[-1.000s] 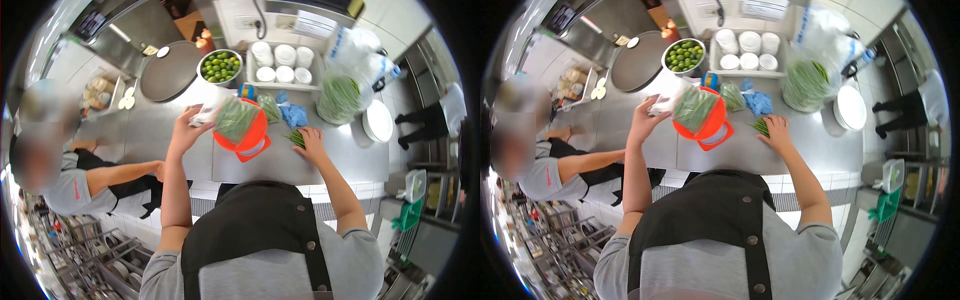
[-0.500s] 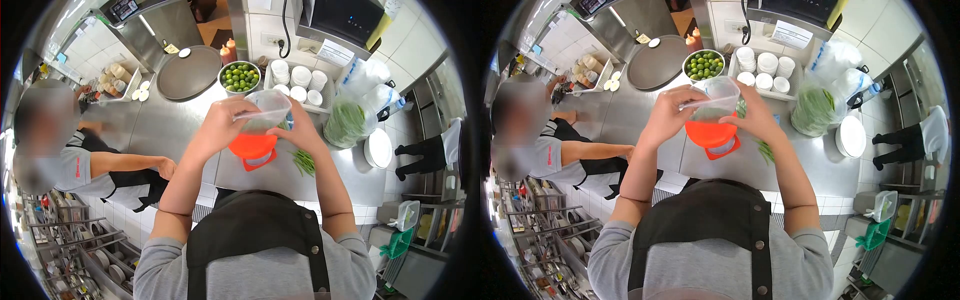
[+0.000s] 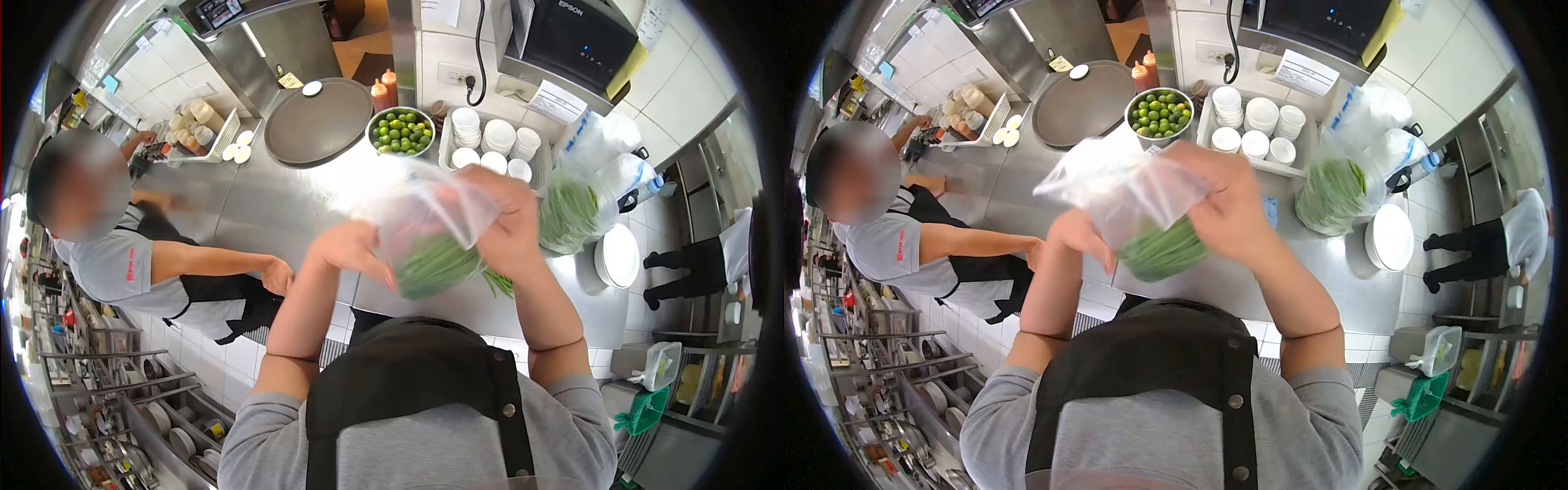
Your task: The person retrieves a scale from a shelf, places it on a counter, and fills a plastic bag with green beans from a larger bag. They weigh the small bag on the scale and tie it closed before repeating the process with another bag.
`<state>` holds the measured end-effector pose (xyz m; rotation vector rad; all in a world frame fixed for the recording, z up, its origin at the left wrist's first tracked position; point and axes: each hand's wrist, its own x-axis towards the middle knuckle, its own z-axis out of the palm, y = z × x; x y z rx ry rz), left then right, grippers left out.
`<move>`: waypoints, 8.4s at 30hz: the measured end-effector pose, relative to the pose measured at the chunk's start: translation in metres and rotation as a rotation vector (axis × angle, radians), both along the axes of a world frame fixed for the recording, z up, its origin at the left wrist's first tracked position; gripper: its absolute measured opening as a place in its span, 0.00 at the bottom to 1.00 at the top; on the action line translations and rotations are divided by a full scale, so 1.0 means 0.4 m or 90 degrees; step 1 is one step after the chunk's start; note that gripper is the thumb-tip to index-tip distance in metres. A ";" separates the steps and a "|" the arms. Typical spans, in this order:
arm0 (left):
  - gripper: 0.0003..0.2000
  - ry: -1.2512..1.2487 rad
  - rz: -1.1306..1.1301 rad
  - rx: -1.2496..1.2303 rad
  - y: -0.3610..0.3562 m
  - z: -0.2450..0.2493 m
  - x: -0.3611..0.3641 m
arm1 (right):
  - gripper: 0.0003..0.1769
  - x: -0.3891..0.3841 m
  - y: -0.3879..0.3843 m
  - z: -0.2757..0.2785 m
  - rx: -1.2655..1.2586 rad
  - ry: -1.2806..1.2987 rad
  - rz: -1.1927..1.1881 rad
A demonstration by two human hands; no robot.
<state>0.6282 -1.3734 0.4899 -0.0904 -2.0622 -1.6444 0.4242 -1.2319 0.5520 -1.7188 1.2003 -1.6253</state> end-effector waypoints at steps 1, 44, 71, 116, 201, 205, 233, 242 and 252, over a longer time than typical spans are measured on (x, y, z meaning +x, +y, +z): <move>0.47 -0.046 -0.023 -0.086 0.008 -0.007 0.000 | 0.13 0.009 -0.001 0.007 -0.016 0.075 -0.010; 0.15 -0.290 -0.258 0.469 0.227 -0.128 -0.015 | 0.12 -0.034 0.111 -0.028 0.199 0.616 0.135; 0.13 -0.271 -0.151 0.633 0.223 -0.155 -0.017 | 0.06 -0.057 0.151 -0.121 0.256 0.131 0.238; 0.03 0.005 0.187 0.040 0.200 0.089 -0.134 | 0.26 0.020 0.008 -0.322 0.185 -0.812 0.681; 0.03 -0.012 0.537 0.049 0.058 -0.237 -0.146 | 0.13 -0.004 -0.145 -0.395 0.204 -0.257 -0.113; 0.01 -0.086 0.573 -0.096 0.033 -0.228 -0.139 | 0.14 0.022 -0.136 -0.330 0.099 0.081 -0.175; 0.05 0.099 0.504 -0.333 0.119 0.044 -0.099 | 0.13 0.024 -0.086 -0.212 -0.160 0.298 -0.225; 0.05 0.190 0.523 -0.226 0.108 0.006 -0.056 | 0.14 -0.275 -0.059 -0.274 0.030 0.232 -0.573; 0.04 0.085 0.434 -0.233 0.124 -0.046 -0.069 | 0.19 -0.418 -0.047 -0.771 0.398 -0.073 -0.551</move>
